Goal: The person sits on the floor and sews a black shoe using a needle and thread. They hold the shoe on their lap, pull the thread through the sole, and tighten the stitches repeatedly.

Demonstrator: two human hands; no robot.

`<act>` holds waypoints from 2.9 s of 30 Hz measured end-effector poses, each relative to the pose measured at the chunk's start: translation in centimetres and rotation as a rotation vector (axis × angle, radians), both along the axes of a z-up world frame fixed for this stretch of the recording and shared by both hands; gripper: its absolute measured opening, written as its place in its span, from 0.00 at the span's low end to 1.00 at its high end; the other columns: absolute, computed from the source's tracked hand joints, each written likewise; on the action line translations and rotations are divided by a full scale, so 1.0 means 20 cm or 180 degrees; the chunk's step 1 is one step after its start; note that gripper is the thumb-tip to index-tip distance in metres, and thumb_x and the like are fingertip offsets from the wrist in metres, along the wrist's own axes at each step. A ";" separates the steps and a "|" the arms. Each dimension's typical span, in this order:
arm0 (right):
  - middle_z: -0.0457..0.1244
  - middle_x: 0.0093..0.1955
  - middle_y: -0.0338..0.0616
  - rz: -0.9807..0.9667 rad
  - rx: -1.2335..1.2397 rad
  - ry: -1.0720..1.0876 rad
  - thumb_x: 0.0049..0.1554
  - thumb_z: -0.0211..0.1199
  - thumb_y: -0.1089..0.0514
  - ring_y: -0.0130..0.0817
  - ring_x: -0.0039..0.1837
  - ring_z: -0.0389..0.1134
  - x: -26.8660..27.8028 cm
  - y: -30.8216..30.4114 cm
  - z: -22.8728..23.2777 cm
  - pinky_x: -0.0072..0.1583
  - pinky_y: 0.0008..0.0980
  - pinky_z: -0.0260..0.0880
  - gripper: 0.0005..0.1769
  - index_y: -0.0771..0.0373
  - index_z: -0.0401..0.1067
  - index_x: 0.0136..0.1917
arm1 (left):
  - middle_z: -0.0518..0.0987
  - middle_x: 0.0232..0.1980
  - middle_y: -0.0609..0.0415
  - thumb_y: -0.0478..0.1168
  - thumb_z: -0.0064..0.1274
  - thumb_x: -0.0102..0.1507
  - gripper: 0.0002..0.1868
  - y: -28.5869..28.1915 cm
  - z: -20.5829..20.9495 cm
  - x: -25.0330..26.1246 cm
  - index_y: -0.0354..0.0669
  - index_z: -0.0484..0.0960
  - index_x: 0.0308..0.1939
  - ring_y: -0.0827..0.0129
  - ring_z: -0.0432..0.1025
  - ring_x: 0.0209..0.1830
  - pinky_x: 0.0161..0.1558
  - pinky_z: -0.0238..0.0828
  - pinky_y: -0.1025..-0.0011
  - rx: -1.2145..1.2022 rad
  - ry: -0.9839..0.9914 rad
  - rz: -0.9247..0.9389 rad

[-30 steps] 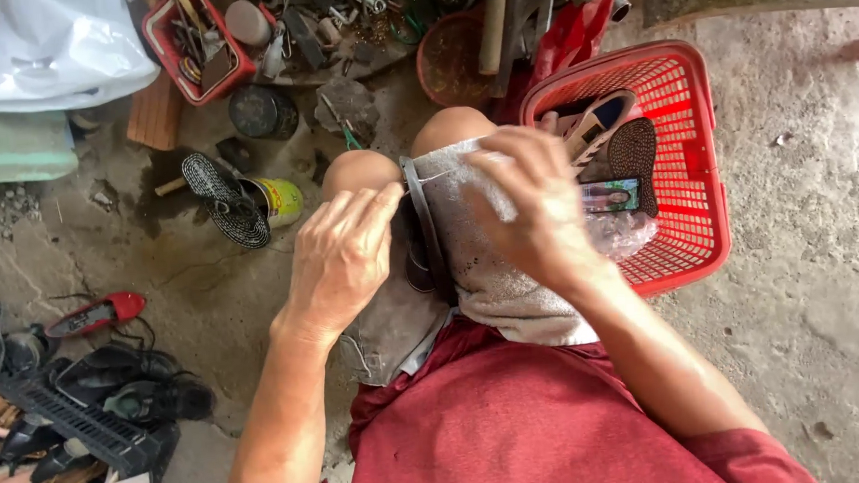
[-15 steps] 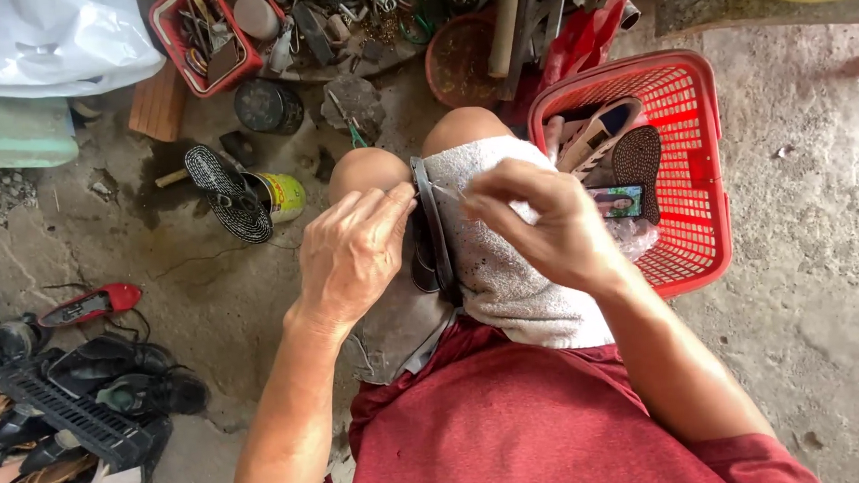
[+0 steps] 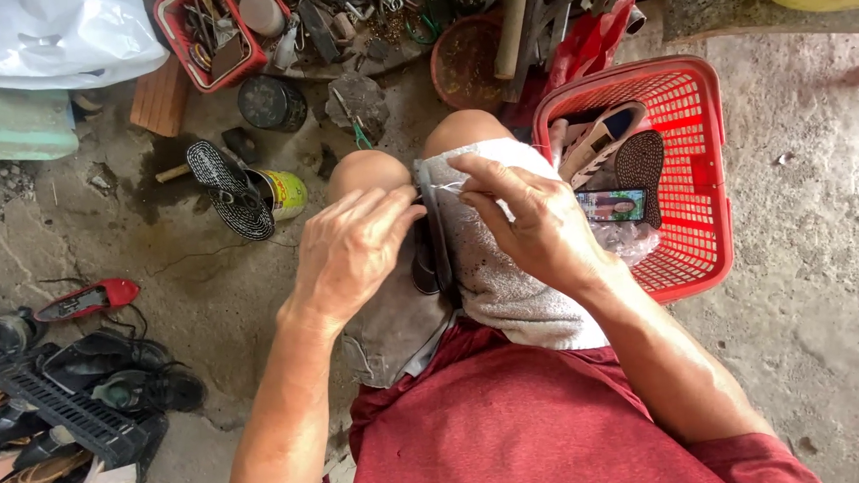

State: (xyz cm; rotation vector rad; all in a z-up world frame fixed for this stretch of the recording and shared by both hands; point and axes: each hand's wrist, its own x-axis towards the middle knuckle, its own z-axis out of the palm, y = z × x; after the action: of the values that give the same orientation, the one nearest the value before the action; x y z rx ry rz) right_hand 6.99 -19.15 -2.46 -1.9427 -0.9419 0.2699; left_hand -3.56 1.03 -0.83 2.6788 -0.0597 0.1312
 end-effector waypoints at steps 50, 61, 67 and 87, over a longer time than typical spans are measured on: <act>0.64 0.34 0.50 -0.0337 -0.0457 -0.0156 0.60 0.64 0.45 0.52 0.38 0.70 -0.18 0.11 -0.17 0.42 0.47 0.70 0.17 0.61 0.71 0.43 | 0.71 0.15 0.54 0.42 0.55 0.68 0.16 -0.10 -0.02 -0.14 0.45 0.79 0.25 0.70 0.65 0.15 0.23 0.64 0.71 -0.2285 0.0317 0.1118; 0.59 0.31 0.39 -0.0462 -0.0589 -0.0377 0.65 0.55 0.38 0.43 0.39 0.70 -0.16 0.08 -0.23 0.39 0.38 0.70 0.23 0.54 0.63 0.36 | 0.69 0.20 0.54 0.42 0.60 0.67 0.19 -0.14 -0.09 -0.08 0.46 0.72 0.22 0.58 0.73 0.21 0.24 0.68 0.64 -0.0064 -0.0443 0.1006; 0.59 0.31 0.41 -0.0431 -0.0552 -0.0108 0.65 0.54 0.39 0.45 0.38 0.70 -0.16 0.06 -0.21 0.39 0.39 0.71 0.22 0.53 0.63 0.36 | 0.82 0.40 0.46 0.37 0.54 0.70 0.07 -0.17 -0.13 0.00 0.39 0.84 0.49 0.45 0.80 0.37 0.34 0.78 0.53 -0.0644 -0.0281 0.1115; 0.55 0.27 0.44 -0.0409 -0.0509 0.0128 0.65 0.58 0.42 0.48 0.34 0.67 -0.14 0.02 -0.24 0.37 0.41 0.67 0.23 0.55 0.61 0.34 | 0.74 0.34 0.56 0.36 0.58 0.62 0.02 -0.19 -0.19 0.02 0.48 0.81 0.35 0.56 0.78 0.33 0.32 0.74 0.62 -0.1165 -0.0443 0.1111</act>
State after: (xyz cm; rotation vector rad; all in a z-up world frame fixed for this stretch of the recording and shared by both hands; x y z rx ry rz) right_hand 4.14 -18.68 -7.32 -2.1266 -0.7856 0.3165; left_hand -3.10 -2.70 -4.54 2.2879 0.3561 0.3974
